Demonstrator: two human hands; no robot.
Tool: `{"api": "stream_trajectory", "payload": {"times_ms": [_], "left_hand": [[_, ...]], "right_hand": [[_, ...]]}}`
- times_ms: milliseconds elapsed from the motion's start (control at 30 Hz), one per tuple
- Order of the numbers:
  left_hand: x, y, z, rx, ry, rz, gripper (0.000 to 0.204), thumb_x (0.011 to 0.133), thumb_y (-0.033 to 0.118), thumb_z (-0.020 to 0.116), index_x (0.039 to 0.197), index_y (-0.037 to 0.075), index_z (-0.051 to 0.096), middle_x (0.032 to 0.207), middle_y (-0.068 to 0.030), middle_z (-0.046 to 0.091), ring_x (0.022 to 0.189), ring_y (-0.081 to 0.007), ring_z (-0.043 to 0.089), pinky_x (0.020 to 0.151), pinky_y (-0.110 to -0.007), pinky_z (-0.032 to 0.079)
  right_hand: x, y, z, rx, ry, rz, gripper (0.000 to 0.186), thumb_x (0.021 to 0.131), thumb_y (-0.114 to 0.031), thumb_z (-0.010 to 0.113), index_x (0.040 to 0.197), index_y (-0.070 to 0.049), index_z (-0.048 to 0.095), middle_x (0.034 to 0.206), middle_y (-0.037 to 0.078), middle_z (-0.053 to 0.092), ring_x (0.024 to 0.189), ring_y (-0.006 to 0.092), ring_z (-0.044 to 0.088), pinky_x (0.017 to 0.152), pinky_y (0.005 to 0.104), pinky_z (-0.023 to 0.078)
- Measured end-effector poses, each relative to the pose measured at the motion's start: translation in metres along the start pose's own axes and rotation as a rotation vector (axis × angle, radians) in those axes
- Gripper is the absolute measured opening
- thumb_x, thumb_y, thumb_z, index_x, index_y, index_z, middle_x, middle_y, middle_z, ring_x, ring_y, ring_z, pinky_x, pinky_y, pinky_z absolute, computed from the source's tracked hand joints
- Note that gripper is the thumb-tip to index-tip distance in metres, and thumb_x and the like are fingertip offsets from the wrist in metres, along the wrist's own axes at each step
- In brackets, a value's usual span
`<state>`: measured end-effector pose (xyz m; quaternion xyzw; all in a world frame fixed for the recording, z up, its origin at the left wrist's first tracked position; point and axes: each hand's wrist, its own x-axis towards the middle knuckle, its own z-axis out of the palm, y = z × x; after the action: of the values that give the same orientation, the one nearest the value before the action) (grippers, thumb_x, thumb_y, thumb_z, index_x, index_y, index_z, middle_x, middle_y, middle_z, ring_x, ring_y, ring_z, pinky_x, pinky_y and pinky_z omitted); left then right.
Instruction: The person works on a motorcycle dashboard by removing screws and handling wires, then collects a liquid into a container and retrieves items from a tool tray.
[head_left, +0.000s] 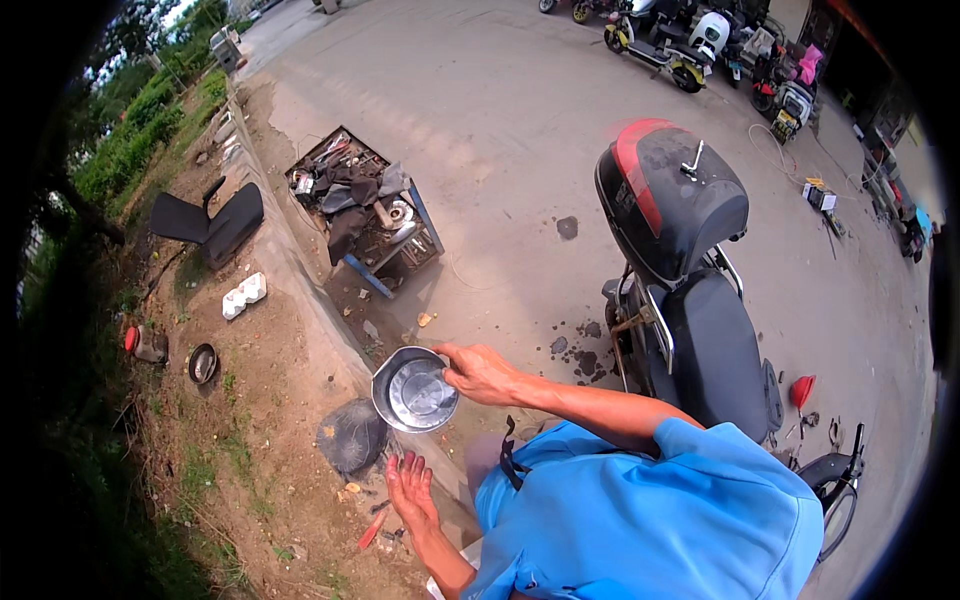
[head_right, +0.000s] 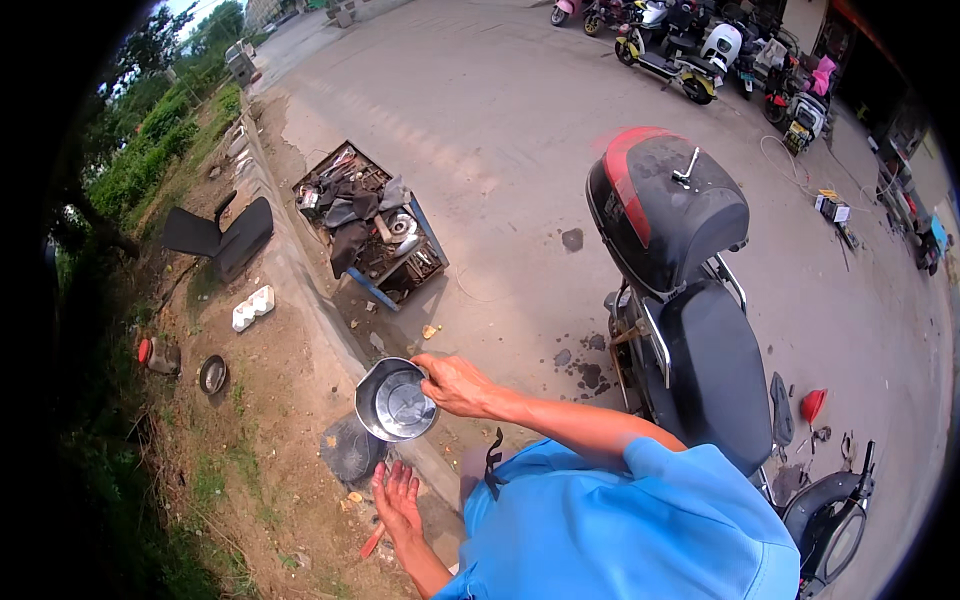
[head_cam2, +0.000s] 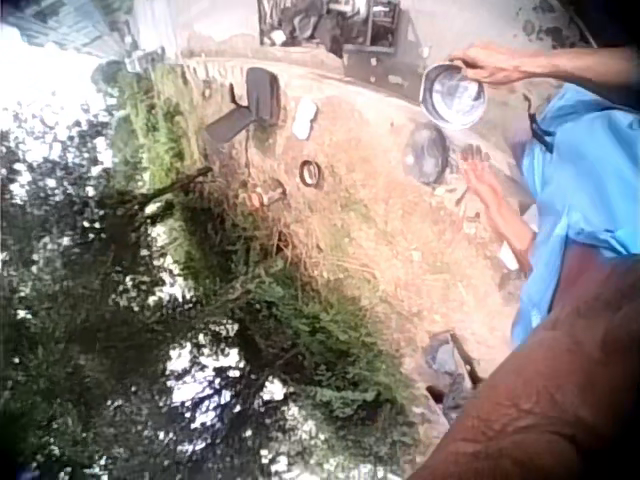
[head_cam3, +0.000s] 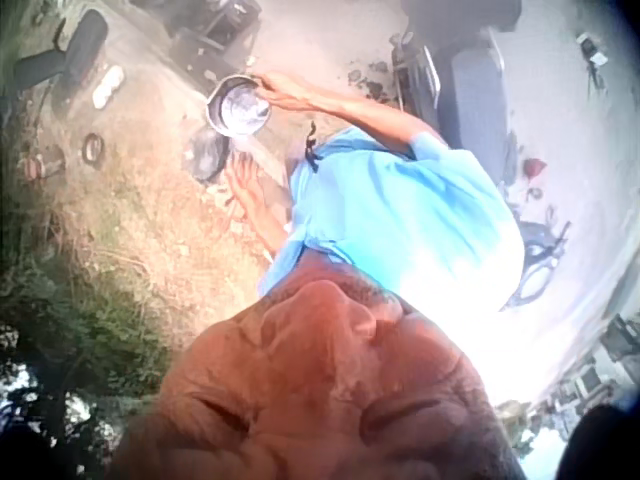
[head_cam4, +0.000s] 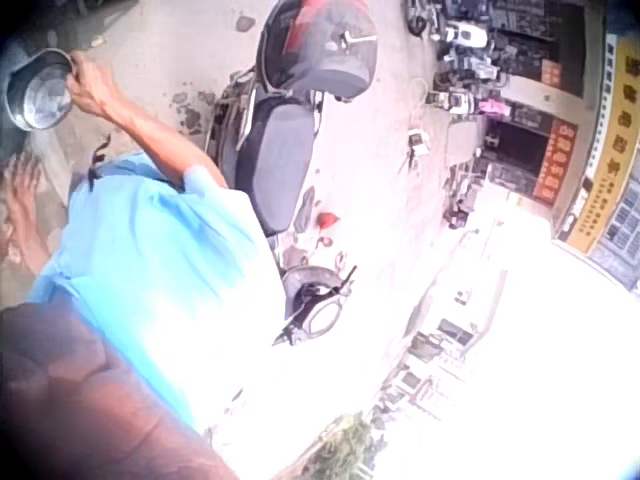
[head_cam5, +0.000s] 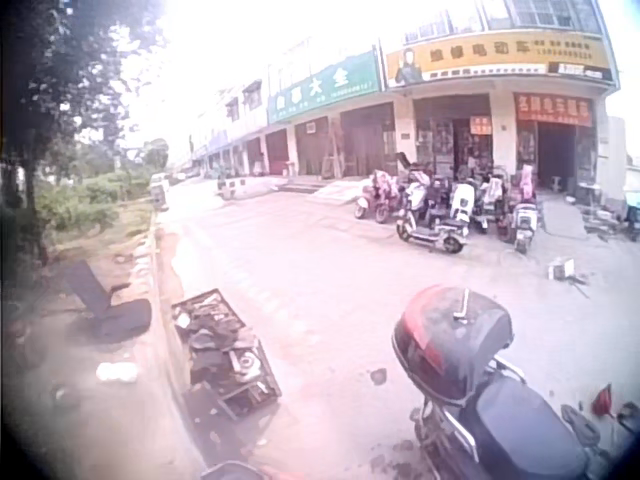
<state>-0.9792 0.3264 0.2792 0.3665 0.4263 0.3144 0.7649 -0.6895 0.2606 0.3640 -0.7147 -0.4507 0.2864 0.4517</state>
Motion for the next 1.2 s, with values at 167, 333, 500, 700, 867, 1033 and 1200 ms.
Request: {"api": "stream_trajectory", "payload": {"times_ms": [167,333,500,700,867,1033,1200], "left_hand": [[0.084,0.042,0.088,0.089,-0.338,-0.087,0.082,0.088,0.057,0.063,0.145,0.006,0.034,0.136,-0.0173,0.051,0.121,-0.0316,0.054,0.102,-0.045,0.043],[0.146,0.066,0.107,0.165,-0.257,-0.093,0.074,0.086,0.050,0.069,0.138,0.006,0.040,0.124,-0.0124,0.057,0.113,-0.0265,0.057,0.097,-0.045,0.046],[0.209,0.089,0.102,0.097,-0.139,-0.159,0.065,0.084,0.041,0.070,0.133,0.008,0.043,0.121,-0.0093,0.058,0.109,-0.0236,0.058,0.093,-0.044,0.049],[0.278,0.119,0.096,0.054,-0.025,-0.134,0.060,0.081,0.036,0.067,0.130,0.009,0.047,0.120,-0.0085,0.059,0.108,-0.0238,0.060,0.091,-0.044,0.050],[0.320,0.136,0.062,-0.133,0.091,-0.147,0.053,0.081,0.036,0.066,0.125,0.008,0.053,0.122,-0.0118,0.060,0.105,-0.0267,0.061,0.088,-0.048,0.052],[0.326,0.149,0.048,-0.211,0.265,-0.093,0.054,0.081,0.037,0.066,0.127,0.011,0.052,0.123,-0.0090,0.060,0.105,-0.0282,0.060,0.089,-0.050,0.050],[0.315,0.153,0.045,-0.285,0.516,-0.045,0.056,0.081,0.038,0.065,0.129,0.014,0.050,0.125,-0.0065,0.058,0.106,-0.0296,0.059,0.088,-0.051,0.048]], "right_hand": [[0.030,0.007,-0.035,0.021,0.148,0.110,0.042,0.090,-0.015,0.053,0.130,-0.001,0.052,0.070,0.019,0.061,0.067,0.0366,0.062,0.065,0.0468,0.048],[0.092,0.018,-0.021,0.006,0.169,0.087,0.042,0.090,-0.016,0.055,0.129,0.000,0.053,0.069,0.017,0.060,0.064,0.0326,0.060,0.064,0.0437,0.048],[0.168,0.029,0.002,-0.015,0.132,0.106,0.043,0.091,-0.017,0.058,0.130,-0.002,0.052,0.072,0.017,0.062,0.065,0.0310,0.062,0.065,0.0414,0.050],[0.262,0.014,0.009,0.046,-0.057,0.072,0.044,0.093,-0.024,0.061,0.132,-0.005,0.051,0.079,0.017,0.065,0.074,0.0329,0.065,0.070,0.0415,0.051],[0.331,0.035,0.001,0.075,0.020,0.093,0.059,0.089,-0.026,0.068,0.141,-0.011,0.045,0.104,0.007,0.060,0.079,0.0189,0.061,0.073,0.0367,0.053],[0.425,0.106,-0.037,-0.050,-0.013,0.135,0.066,0.086,-0.022,0.069,0.144,-0.010,0.040,0.120,0.017,0.055,0.093,0.0297,0.064,0.084,0.0418,0.052],[0.554,0.174,-0.062,-0.347,-0.034,0.123,0.080,0.078,-0.017,0.073,0.147,-0.014,0.033,0.127,0.021,0.048,0.110,0.0387,0.058,0.093,0.0469,0.050]]}}
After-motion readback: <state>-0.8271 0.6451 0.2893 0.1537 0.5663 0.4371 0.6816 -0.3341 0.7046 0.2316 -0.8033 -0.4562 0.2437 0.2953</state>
